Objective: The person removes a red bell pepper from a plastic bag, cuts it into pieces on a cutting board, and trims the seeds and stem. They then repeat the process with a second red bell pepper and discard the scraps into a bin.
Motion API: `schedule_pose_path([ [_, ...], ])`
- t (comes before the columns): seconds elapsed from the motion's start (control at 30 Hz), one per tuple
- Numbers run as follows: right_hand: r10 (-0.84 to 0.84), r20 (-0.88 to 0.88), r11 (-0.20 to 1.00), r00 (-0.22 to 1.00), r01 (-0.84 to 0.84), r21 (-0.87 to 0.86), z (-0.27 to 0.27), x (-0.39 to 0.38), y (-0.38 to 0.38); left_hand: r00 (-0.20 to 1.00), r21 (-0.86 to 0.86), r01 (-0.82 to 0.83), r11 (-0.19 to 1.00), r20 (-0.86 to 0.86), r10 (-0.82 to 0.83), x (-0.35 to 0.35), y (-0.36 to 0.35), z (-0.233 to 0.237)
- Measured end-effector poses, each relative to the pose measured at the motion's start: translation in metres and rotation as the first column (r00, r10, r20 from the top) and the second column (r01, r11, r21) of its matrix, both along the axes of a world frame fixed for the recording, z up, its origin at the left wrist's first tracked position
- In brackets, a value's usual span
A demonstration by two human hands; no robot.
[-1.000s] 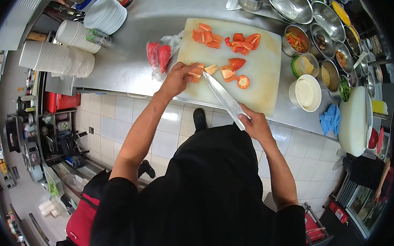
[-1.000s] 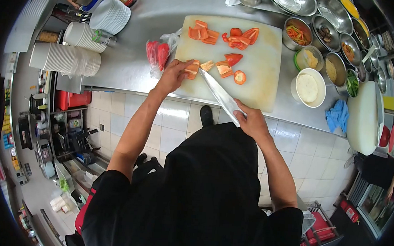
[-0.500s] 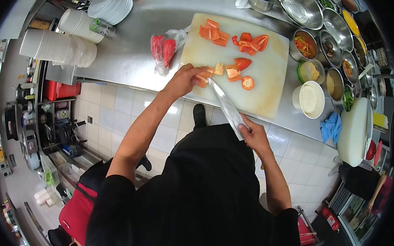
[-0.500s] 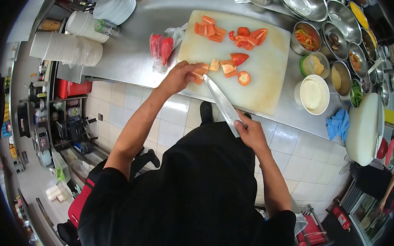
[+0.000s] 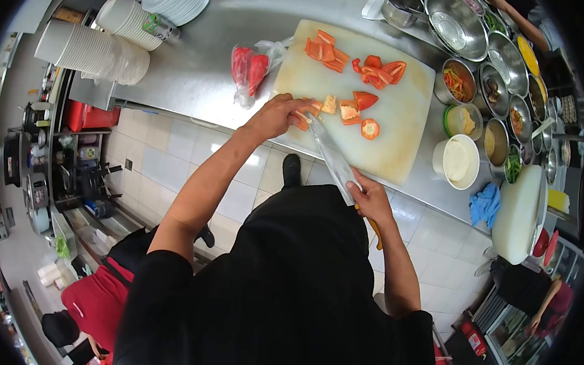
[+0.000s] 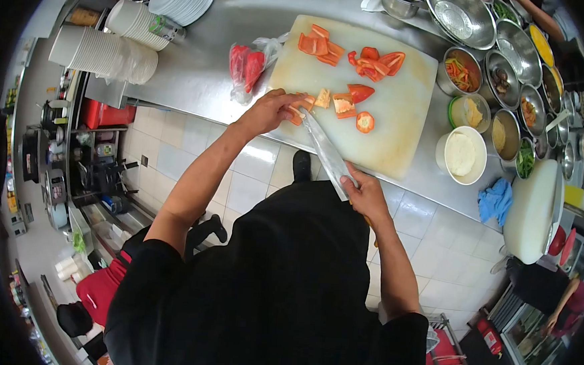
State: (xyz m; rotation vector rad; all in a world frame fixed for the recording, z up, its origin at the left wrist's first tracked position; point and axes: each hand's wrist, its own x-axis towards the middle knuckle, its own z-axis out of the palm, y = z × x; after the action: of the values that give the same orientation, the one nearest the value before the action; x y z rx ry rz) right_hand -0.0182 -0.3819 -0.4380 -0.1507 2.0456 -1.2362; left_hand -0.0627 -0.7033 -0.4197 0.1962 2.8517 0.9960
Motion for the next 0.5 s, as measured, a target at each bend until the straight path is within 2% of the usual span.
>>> schedule_pose_path([
  [0.07, -0.034, 0.124, 0.999, 0.992, 0.036, -0.008, 0.012, -0.001, -0.002, 1.000, 0.068, 0.016, 0.998, 0.013, -0.017, 0.000, -0.002, 0.002],
  [0.17, -0.036, 0.127, 0.998, 0.991, 0.041, -0.040, -0.001, -0.001, -0.003, 0.998, 0.060, 0.016, 0.998, 0.060, -0.020, -0.001, -0.003, 0.003],
  [0.3, -0.021, 0.145, 0.999, 0.989, 0.027, -0.038, -0.003, -0.002, -0.004, 1.000, 0.088, 0.013, 0.996, 0.024, -0.015, -0.002, -0.007, -0.003],
  [0.4, 0.000, 0.146, 0.999, 0.989, 0.005, -0.032, -0.001, -0.005, -0.008, 0.999, 0.031, 0.030, 0.999, 0.016, -0.031, -0.002, -0.008, -0.002],
  [0.5, 0.000, 0.150, 1.000, 0.989, 0.002, -0.012, -0.001, -0.004, -0.008, 0.997, 0.036, 0.024, 0.999, 0.072, -0.027, -0.002, -0.008, -0.004],
])
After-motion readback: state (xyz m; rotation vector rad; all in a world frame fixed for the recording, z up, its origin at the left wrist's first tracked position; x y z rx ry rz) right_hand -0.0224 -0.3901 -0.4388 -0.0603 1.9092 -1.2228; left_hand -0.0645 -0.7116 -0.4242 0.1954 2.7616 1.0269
